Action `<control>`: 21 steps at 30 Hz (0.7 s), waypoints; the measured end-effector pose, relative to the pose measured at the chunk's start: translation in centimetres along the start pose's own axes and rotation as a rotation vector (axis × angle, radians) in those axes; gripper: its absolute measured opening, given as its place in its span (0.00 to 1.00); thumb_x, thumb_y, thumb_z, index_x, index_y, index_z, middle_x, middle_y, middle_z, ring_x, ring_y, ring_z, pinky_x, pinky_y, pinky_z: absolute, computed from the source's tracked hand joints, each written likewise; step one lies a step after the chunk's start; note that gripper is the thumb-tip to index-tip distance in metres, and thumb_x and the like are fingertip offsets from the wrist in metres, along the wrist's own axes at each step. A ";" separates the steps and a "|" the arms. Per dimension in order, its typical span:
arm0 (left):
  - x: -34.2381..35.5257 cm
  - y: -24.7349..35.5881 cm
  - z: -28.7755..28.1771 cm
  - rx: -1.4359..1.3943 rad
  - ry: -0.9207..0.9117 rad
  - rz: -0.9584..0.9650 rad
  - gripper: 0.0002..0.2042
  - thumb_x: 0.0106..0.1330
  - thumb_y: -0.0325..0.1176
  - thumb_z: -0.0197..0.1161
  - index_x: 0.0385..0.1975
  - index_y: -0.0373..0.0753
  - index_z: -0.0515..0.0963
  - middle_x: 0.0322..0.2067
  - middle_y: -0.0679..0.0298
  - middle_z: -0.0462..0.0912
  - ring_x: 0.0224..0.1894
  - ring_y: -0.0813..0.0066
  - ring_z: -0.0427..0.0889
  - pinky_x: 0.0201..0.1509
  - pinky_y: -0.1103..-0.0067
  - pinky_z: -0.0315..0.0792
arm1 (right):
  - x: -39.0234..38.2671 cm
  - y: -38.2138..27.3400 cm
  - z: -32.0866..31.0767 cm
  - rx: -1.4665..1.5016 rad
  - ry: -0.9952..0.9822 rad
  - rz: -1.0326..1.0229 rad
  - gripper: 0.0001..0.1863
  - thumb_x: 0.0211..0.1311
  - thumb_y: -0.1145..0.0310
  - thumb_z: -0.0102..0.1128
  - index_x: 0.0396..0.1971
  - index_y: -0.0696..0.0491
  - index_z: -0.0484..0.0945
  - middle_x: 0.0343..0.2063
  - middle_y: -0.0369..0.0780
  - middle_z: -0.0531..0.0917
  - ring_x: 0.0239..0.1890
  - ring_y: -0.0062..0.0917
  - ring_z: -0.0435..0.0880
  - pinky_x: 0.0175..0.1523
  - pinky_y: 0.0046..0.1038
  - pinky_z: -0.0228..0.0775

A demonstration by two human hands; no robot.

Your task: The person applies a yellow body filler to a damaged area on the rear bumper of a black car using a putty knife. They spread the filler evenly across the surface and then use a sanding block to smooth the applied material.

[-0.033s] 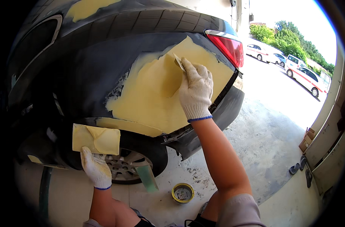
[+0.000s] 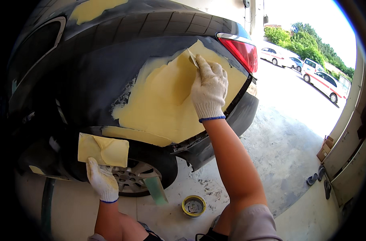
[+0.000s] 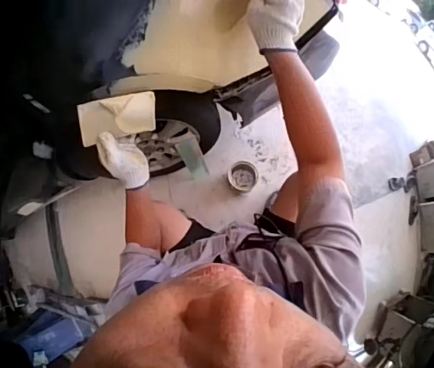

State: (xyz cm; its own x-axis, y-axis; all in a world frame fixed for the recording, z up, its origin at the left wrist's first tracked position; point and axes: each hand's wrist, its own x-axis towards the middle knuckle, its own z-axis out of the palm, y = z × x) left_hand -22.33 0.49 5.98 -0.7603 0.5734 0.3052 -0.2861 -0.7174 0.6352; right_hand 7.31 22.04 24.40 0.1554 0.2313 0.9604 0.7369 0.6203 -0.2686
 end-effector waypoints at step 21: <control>-1.1 0.8 -0.1 -0.002 -0.049 -0.080 0.20 0.87 0.39 0.55 0.70 0.35 0.71 0.60 0.60 0.81 0.59 0.67 0.84 0.59 0.67 0.83 | -12.8 -11.0 2.5 -0.024 -0.212 -0.111 0.31 0.58 0.76 0.68 0.64 0.43 0.86 0.53 0.39 0.83 0.59 0.42 0.80 0.65 0.46 0.71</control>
State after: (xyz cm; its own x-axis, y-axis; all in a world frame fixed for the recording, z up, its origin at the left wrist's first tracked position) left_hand -21.74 -0.79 6.13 -0.7060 0.6471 0.2879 -0.3458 -0.6697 0.6572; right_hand -4.44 14.14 14.91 -0.0676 0.3163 0.9463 0.7578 0.6332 -0.1575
